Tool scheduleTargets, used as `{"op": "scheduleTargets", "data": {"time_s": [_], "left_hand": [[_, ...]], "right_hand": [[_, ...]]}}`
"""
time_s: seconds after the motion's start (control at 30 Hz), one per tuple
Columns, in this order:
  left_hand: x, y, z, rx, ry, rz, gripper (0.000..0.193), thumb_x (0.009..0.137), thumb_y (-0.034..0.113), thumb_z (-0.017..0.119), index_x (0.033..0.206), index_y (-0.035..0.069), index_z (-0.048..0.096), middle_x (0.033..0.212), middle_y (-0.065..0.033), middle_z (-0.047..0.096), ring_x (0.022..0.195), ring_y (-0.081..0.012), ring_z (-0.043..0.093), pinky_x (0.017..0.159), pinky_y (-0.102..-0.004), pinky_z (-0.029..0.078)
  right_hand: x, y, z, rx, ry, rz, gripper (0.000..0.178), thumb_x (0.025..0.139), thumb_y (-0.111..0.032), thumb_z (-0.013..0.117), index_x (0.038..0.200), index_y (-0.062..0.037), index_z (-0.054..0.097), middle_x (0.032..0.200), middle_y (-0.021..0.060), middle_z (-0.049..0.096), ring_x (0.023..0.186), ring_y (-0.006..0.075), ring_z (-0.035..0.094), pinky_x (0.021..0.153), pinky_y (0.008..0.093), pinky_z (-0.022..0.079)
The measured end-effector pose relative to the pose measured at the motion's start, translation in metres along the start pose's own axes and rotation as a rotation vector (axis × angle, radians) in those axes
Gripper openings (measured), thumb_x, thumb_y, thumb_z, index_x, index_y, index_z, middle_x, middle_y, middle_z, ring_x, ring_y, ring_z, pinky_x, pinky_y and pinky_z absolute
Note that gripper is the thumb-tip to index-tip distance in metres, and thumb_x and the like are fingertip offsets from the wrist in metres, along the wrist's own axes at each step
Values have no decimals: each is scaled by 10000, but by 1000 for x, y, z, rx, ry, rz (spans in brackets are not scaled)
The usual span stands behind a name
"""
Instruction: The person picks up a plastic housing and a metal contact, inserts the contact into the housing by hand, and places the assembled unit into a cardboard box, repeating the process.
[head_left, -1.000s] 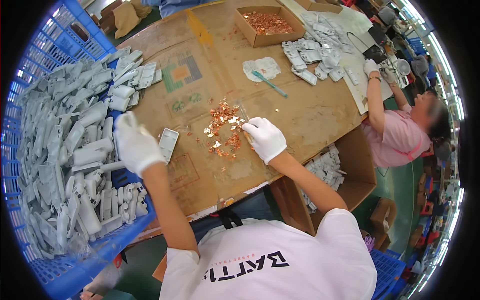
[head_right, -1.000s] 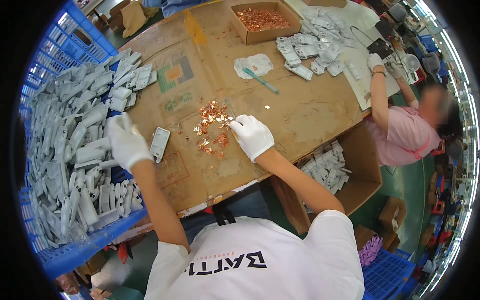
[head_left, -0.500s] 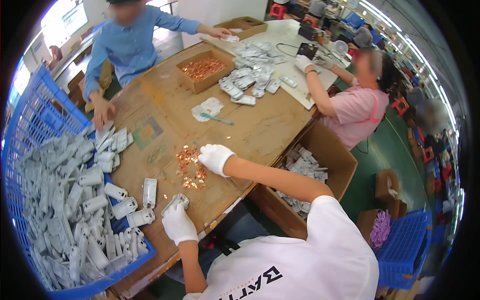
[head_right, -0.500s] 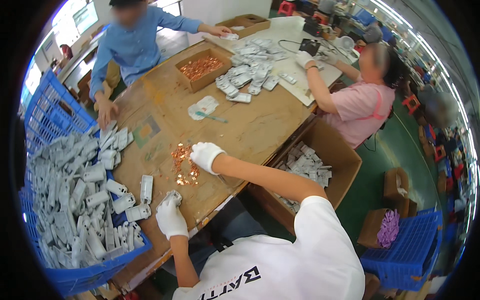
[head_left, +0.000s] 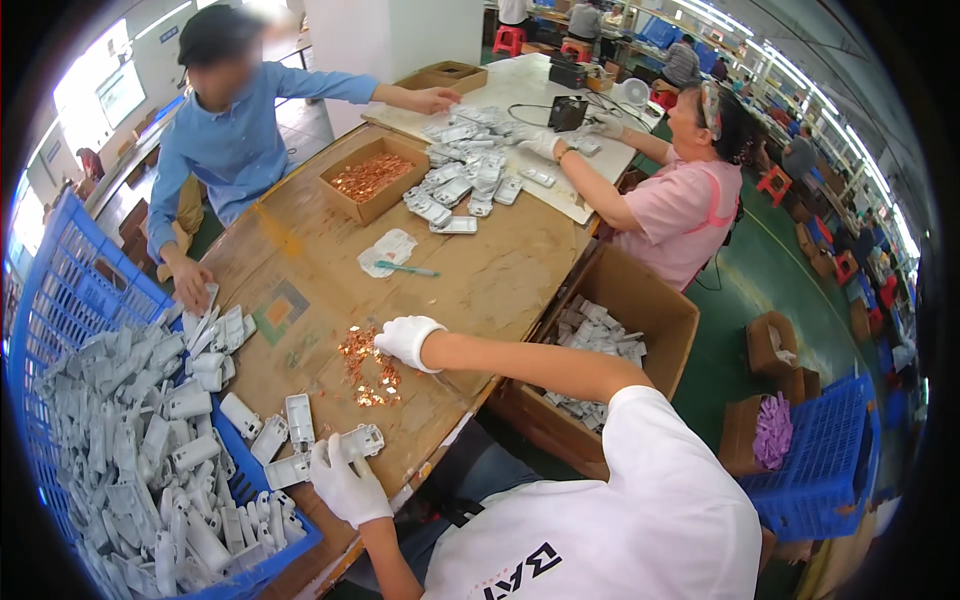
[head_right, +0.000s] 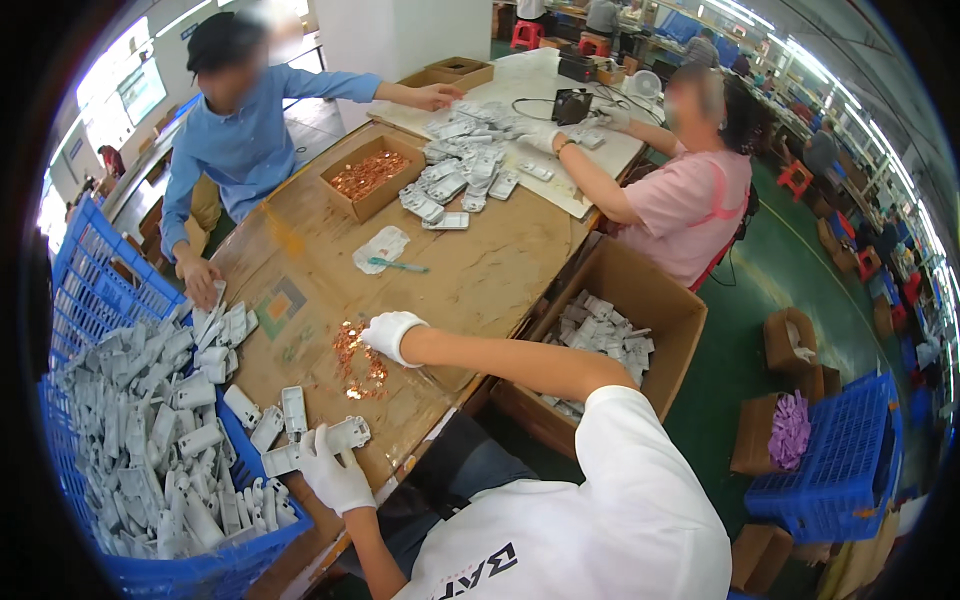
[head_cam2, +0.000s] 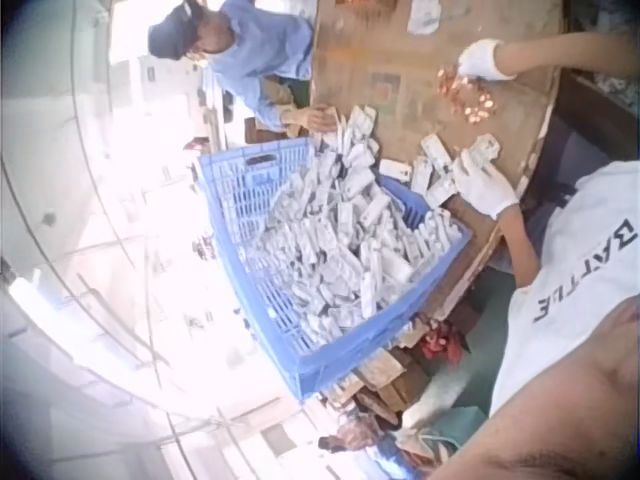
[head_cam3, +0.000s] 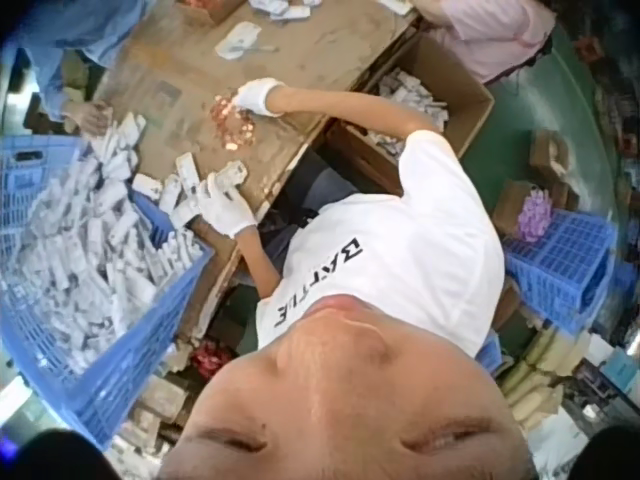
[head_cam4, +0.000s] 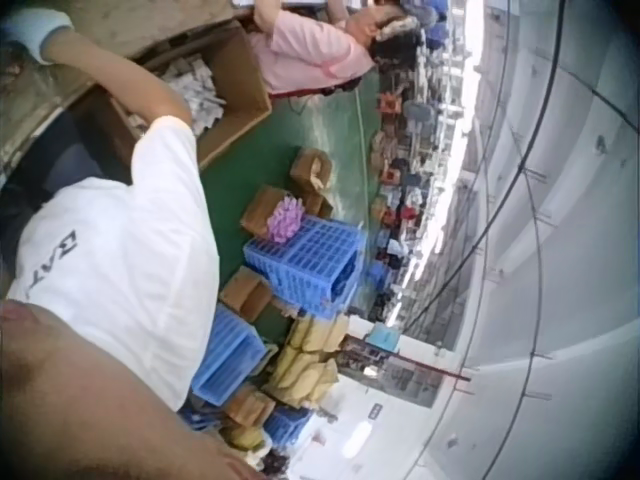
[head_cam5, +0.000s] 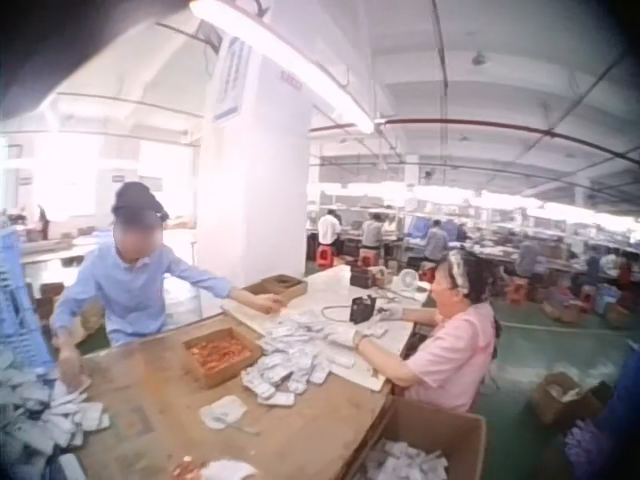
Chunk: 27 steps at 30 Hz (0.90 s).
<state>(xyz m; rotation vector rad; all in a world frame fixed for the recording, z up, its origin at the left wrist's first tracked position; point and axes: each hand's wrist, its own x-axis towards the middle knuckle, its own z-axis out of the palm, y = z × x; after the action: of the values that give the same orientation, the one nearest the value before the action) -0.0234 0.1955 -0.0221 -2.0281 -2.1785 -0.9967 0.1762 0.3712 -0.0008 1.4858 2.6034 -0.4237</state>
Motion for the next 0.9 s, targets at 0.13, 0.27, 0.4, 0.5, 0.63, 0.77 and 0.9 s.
{"op": "scheduleTargets", "data": {"time_s": [0.13, 0.27, 0.4, 0.5, 0.63, 0.77, 0.9], "left_hand": [[5, -2, 3, 39, -90, -48, 474, 735, 35, 693, 1196, 87, 593, 1225, -179, 532, 1108, -370, 514, 953, -437, 420], [7, -3, 5, 108, -188, 35, 382, 783, 96, 669, 1161, 114, 619, 1246, -142, 539, 1055, -354, 533, 904, -433, 440], [10, 0, 3, 78, -145, 73, 224, 755, 126, 694, 977, 115, 668, 1021, -99, 609, 929, -319, 559, 812, -428, 446], [12, 4, 0, 162, -134, 81, 118, 734, 133, 707, 847, 120, 680, 883, -76, 618, 848, -302, 561, 737, -422, 444], [17, -3, 2, 210, -45, 103, 96, 727, 153, 718, 809, 121, 679, 769, -92, 611, 743, -308, 563, 675, -419, 448], [19, -2, 3, 84, -137, -52, 155, 759, 121, 713, 904, 85, 672, 846, -110, 649, 857, -335, 593, 756, -408, 469], [20, -2, 7, -356, -226, -346, 371, 808, 56, 675, 1172, 64, 600, 1069, -149, 662, 1021, -313, 620, 878, -366, 478]], "right_hand": [[-4, 2, -2, 53, 11, 83, 232, 826, -69, 591, 1056, -81, 609, 1065, 166, 643, 1014, 344, 630, 826, 423, 521], [-7, 2, 0, 11, 12, 84, 231, 767, -60, 677, 998, -56, 687, 1021, 166, 684, 977, 334, 662, 804, 412, 547], [-7, -3, -3, -79, -29, 85, 208, 758, -70, 691, 959, -18, 699, 1000, 187, 691, 964, 331, 674, 788, 396, 561], [-4, -12, -7, -89, -120, 124, 241, 769, -77, 680, 999, -9, 662, 1054, 206, 649, 1009, 333, 646, 829, 392, 537], [-9, -6, -1, -53, -12, 82, 223, 780, -110, 671, 982, -20, 646, 1043, 182, 640, 988, 315, 638, 828, 381, 530], [-16, 0, 5, -128, 144, 17, 194, 780, -111, 658, 954, -39, 615, 989, 162, 631, 943, 303, 639, 800, 386, 533], [-25, -11, 4, -9, 378, -82, 157, 784, -91, 621, 926, -61, 561, 930, 144, 606, 904, 309, 630, 777, 397, 524]]}}
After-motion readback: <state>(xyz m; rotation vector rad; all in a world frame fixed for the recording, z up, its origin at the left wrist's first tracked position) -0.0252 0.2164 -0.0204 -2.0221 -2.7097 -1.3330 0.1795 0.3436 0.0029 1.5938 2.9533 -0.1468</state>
